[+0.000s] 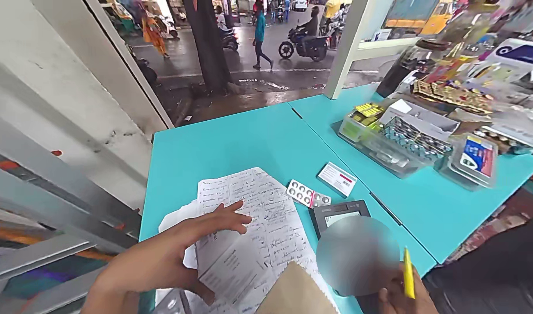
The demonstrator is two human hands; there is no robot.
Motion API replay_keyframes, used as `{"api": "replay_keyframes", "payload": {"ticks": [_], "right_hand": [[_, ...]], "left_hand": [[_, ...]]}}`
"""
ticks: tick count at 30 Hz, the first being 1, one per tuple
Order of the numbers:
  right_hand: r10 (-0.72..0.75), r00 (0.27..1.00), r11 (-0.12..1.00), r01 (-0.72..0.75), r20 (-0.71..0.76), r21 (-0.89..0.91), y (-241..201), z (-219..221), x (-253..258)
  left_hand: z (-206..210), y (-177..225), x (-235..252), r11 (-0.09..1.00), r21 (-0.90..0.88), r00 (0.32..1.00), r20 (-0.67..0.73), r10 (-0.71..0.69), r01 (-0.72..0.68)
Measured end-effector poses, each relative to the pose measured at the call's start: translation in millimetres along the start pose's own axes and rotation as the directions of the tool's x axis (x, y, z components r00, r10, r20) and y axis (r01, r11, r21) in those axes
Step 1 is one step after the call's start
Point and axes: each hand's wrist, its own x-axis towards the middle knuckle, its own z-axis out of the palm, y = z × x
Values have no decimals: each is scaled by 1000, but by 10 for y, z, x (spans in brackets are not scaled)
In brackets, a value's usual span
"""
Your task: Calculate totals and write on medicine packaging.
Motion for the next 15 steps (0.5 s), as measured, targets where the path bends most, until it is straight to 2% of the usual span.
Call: {"api": "replay_keyframes", "payload": {"ticks": [3,7,11,15], "right_hand": [[153,976,985,-138,-155,104,-25,-1,-37],[180,947,981,-153,-265,121,-18,15,-24],[189,942,981,-170,-276,91,-32,30,-12],[138,959,990,-139,-248,14,5,25,-13]], "left_hand": [[0,-18,-18,1000,-10,1000,-2,-4,4],[8,-24,-19,1000,4,1000,-9,8,-8],[2,-21,-18,1000,-9,1000,-7,16,-16],[-11,-8,-11,1000,-17,1000,6,11,-11]]}}
